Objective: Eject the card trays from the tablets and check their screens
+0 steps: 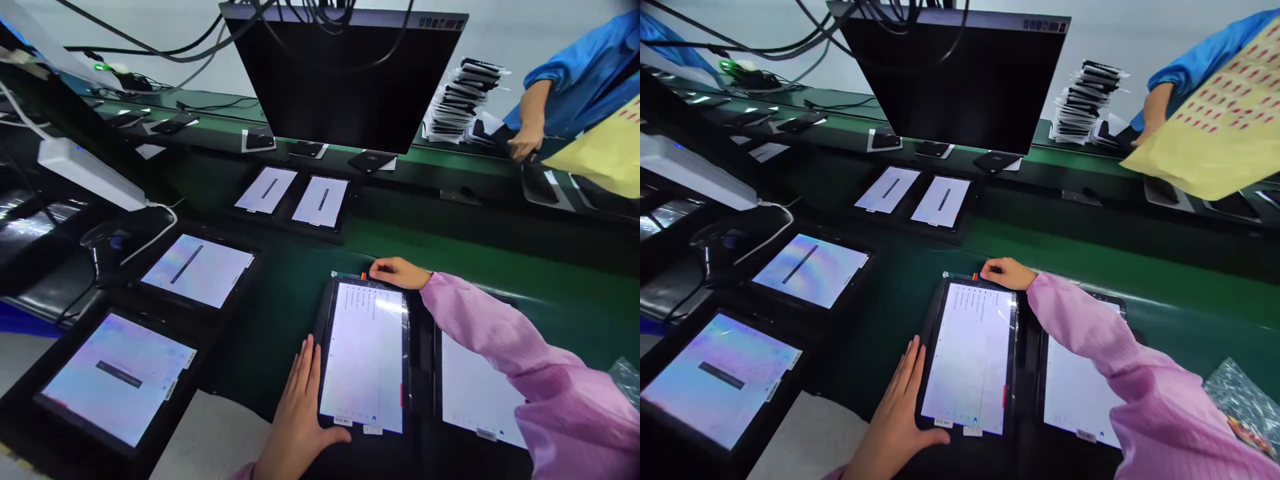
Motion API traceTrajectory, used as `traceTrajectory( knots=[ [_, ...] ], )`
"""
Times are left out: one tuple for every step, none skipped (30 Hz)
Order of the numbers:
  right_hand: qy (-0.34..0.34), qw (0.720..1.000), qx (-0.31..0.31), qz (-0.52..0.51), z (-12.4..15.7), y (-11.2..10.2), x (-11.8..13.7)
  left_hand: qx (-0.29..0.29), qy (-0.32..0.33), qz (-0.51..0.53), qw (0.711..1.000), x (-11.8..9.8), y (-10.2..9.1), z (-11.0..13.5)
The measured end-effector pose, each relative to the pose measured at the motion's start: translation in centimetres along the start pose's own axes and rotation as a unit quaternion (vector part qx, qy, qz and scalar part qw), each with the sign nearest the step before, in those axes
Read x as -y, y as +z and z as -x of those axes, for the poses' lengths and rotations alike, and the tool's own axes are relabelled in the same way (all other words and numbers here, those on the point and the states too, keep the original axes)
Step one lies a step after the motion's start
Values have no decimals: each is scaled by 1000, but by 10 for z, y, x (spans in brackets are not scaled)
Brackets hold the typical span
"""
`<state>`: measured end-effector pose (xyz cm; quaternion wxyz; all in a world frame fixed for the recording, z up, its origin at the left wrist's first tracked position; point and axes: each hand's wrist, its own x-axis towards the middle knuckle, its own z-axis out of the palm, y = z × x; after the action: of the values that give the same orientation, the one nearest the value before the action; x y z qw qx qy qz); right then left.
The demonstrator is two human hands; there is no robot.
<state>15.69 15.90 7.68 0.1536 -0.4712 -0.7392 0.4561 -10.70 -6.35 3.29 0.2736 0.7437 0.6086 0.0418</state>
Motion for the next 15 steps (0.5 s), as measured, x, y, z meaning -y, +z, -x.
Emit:
traceTrajectory(
  knots=[
    [4, 1000, 22, -18, -8, 4, -2, 3, 2, 8, 1000, 0, 0, 0],
    [8, 999, 36, -35, -12, 8, -4, 5, 5, 15, 1000, 1, 1, 0],
    [13, 998, 43, -50, -14, 10, -6, 7, 6, 21, 1000, 2, 1, 0],
    [17, 997, 45, -64, -15, 11, -8, 10, 7, 25, 1000, 3, 1, 0],
    [22, 996, 45, -76, -15, 13, -9, 14, 5, 29, 999, 3, 2, 0],
    [28, 995, 45, -87, -15, 14, -10, 19, 3, 32, 999, 4, 2, 0],
    [33, 994, 44, -97, -14, 15, -11, 22, -1, 35, 999, 4, 2, 0],
    [38, 993, 43, -106, -15, 16, -11, 23, -4, 39, 999, 4, 2, 0],
    [41, 992, 43, -115, -15, 17, -12, 22, -6, 42, 999, 4, 3, 0],
    [44, 991, 42, -122, -15, 18, -12, 19, -6, 45, 999, 4, 3, 0],
    [47, 990, 41, -128, -15, 19, -13, 15, -6, 47, 999, 4, 4, 0],
    [49, 989, 41, -134, -15, 20, -14, 12, -8, 49, 999, 4, 5, 1],
    [51, 988, 42, -139, -15, 20, -14, 11, -10, 50, 999, 4, 7, 2],
    [53, 987, 43, -144, -15, 21, -15, 14, -12, 52, 999, 5, 8, 3],
    [55, 987, 43, -148, -15, 20, -15, 17, -14, 54, 998, 6, 8, 5]
  ],
)
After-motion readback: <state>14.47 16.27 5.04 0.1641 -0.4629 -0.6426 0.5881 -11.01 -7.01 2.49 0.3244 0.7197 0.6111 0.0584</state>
